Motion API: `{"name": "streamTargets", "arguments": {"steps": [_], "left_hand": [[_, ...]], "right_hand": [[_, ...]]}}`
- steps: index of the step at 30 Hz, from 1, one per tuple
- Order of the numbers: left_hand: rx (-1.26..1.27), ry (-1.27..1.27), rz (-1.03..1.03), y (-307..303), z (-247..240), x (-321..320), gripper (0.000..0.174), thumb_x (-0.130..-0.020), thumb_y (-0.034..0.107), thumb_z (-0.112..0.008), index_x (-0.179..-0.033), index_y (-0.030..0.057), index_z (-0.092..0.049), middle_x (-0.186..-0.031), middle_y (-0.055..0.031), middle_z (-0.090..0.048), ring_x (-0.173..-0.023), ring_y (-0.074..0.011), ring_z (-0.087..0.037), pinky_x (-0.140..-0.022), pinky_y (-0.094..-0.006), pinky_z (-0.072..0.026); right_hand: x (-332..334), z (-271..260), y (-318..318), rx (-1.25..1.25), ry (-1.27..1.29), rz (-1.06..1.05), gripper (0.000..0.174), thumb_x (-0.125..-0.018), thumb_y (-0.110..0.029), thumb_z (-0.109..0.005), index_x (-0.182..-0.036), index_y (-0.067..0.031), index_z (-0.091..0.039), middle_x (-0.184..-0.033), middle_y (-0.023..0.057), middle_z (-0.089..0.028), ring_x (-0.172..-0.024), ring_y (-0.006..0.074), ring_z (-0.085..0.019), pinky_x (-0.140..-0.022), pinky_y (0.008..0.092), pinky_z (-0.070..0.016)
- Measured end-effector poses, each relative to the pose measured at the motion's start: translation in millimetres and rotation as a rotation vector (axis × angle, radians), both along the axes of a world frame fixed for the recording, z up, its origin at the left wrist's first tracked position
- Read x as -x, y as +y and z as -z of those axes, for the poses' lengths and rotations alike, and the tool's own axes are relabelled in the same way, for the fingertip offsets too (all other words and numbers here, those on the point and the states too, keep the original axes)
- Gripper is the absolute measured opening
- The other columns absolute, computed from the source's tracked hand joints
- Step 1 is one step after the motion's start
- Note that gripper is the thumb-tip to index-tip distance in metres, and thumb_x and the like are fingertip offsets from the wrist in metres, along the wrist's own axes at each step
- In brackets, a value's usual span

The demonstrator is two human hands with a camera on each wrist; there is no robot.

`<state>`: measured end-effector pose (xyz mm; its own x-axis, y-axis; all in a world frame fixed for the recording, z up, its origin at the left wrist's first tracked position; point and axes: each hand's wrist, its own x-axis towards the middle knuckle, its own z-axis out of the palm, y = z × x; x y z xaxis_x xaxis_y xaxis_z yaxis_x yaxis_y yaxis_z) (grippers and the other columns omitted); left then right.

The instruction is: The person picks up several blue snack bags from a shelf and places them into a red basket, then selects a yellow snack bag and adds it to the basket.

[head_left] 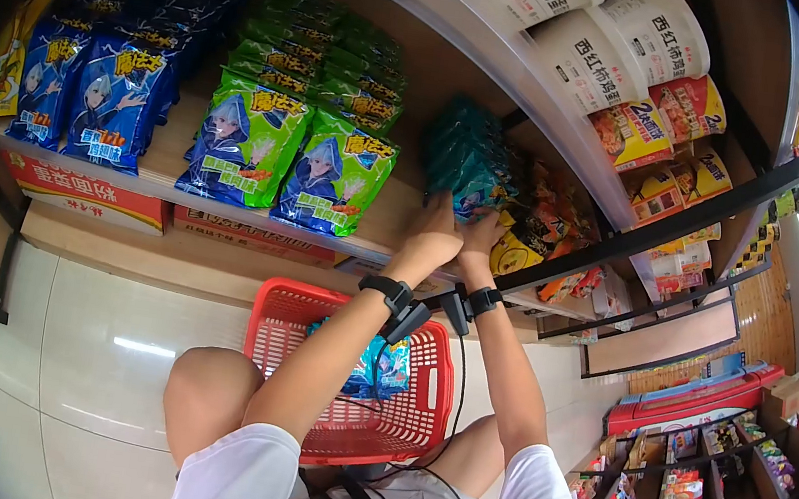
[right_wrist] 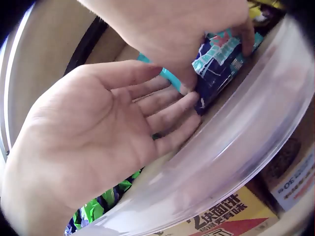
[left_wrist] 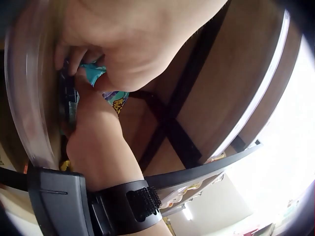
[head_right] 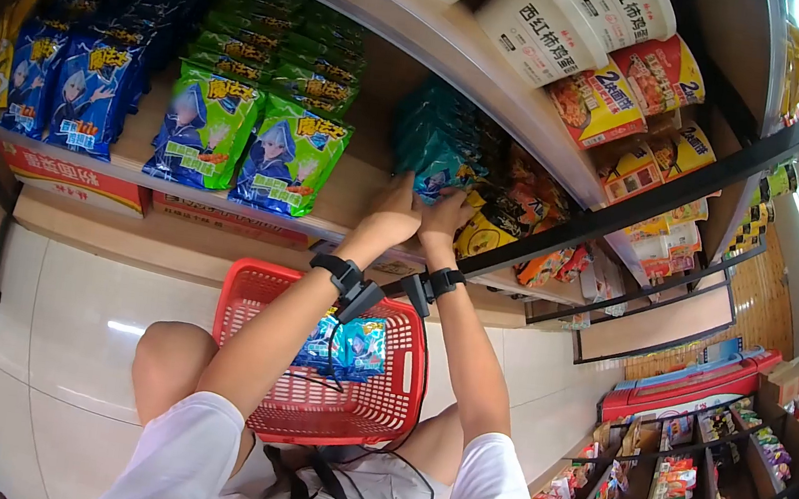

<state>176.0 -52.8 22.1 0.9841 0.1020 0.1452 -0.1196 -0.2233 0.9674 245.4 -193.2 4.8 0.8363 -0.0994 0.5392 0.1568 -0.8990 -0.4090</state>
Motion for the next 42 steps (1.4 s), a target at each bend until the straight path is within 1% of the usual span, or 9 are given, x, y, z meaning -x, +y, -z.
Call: {"name": "streamTargets", "arguments": {"steps": [4,16,19,23,27,33,35,38,42], "left_hand": [[0.056,-0.116,-0.056,-10,21,-24,0.059,-0.088,0.013,-0.054,-0.142,-0.0041,-0.040,-0.144,-0.0271,-0.045,-0.126,-0.0463,-0.050,-0.108,-0.0478,-0.0430],[0.106,-0.073,0.031,-3,15,-13,0.062,-0.093,0.016,-0.051,-0.149,-0.0039,-0.033,-0.146,-0.0316,-0.043,-0.134,-0.0462,-0.043,-0.112,-0.0461,-0.0383],[0.132,-0.071,0.003,-4,12,-11,0.060,-0.089,0.010,-0.054,-0.145,-0.0056,-0.036,-0.145,-0.0322,-0.043,-0.134,-0.0466,-0.043,-0.112,-0.0472,-0.0388],[0.141,-0.029,-0.039,-6,8,-8,0.061,-0.088,0.010,-0.056,-0.145,-0.0023,-0.038,-0.144,-0.0333,-0.045,-0.132,-0.0478,-0.046,-0.112,-0.0467,-0.0389],[0.041,-0.140,-0.169,-11,11,-6,0.050,-0.089,0.017,-0.060,-0.136,0.0005,-0.048,-0.132,-0.0281,-0.057,-0.121,-0.0414,-0.058,-0.101,-0.0431,-0.0465],[-0.037,-0.293,-0.045,-44,-24,51,0.027,-0.092,0.024,-0.063,-0.087,-0.0027,-0.063,-0.071,-0.0187,-0.067,-0.072,-0.0341,-0.068,-0.070,-0.0432,-0.0527],[0.024,-0.030,0.328,-66,-15,69,0.024,-0.097,0.021,-0.061,-0.094,-0.0023,-0.066,-0.068,-0.0053,-0.063,-0.064,-0.0114,-0.060,-0.058,-0.0273,-0.0476],[0.153,0.277,0.576,-94,23,103,0.017,-0.097,0.014,-0.057,-0.096,-0.0013,-0.065,-0.075,-0.0043,-0.065,-0.064,-0.0101,-0.058,-0.058,-0.0237,-0.0443],[0.139,0.733,0.367,-89,94,138,0.023,-0.097,0.022,-0.058,-0.113,0.0047,-0.060,-0.099,-0.0034,-0.064,-0.092,-0.0122,-0.060,-0.079,-0.0279,-0.0464]], "right_hand": [[-5,-1,3,0.131,-0.080,0.024,0.064,-0.066,-0.037,-0.088,-0.109,-0.0051,-0.053,-0.108,0.0254,-0.051,-0.105,0.0463,-0.050,-0.093,0.0490,-0.0416],[19,-9,-9,-0.037,0.023,-0.236,0.066,-0.074,-0.031,-0.086,-0.123,-0.0014,-0.054,-0.122,0.0270,-0.048,-0.112,0.0423,-0.051,-0.101,0.0431,-0.0425],[54,-29,-19,-0.056,0.139,-0.329,0.052,-0.079,-0.021,-0.078,-0.124,-0.0013,-0.060,-0.132,0.0237,-0.048,-0.115,0.0370,-0.056,-0.096,0.0371,-0.0500],[107,-38,-27,-0.384,0.126,-0.427,0.026,-0.089,-0.007,-0.069,-0.113,0.0022,-0.063,-0.112,0.0124,-0.061,-0.095,0.0197,-0.066,-0.080,0.0310,-0.0551],[144,-11,-48,-0.410,0.028,-0.487,0.008,-0.094,-0.003,-0.064,-0.096,0.0043,-0.065,-0.084,0.0048,-0.064,-0.072,0.0090,-0.060,-0.066,0.0245,-0.0489],[166,85,-93,-0.443,0.308,-0.506,0.016,-0.095,-0.014,-0.065,-0.088,0.0005,-0.064,-0.065,0.0045,-0.059,-0.059,0.0079,-0.053,-0.056,0.0249,-0.0423],[167,108,-104,-0.392,0.374,-0.569,0.016,-0.093,-0.017,-0.062,-0.092,-0.0011,-0.066,-0.072,0.0126,-0.068,-0.062,0.0240,-0.065,-0.059,0.0361,-0.0498],[166,138,-122,-0.244,0.421,-0.654,0.015,-0.088,-0.013,-0.060,-0.092,-0.0008,-0.066,-0.079,0.0174,-0.070,-0.073,0.0361,-0.069,-0.067,0.0447,-0.0534],[177,134,-127,-0.229,0.664,-0.589,0.018,-0.086,-0.014,-0.059,-0.092,0.0015,-0.066,-0.080,0.0213,-0.070,-0.078,0.0388,-0.069,-0.072,0.0478,-0.0538]]}}
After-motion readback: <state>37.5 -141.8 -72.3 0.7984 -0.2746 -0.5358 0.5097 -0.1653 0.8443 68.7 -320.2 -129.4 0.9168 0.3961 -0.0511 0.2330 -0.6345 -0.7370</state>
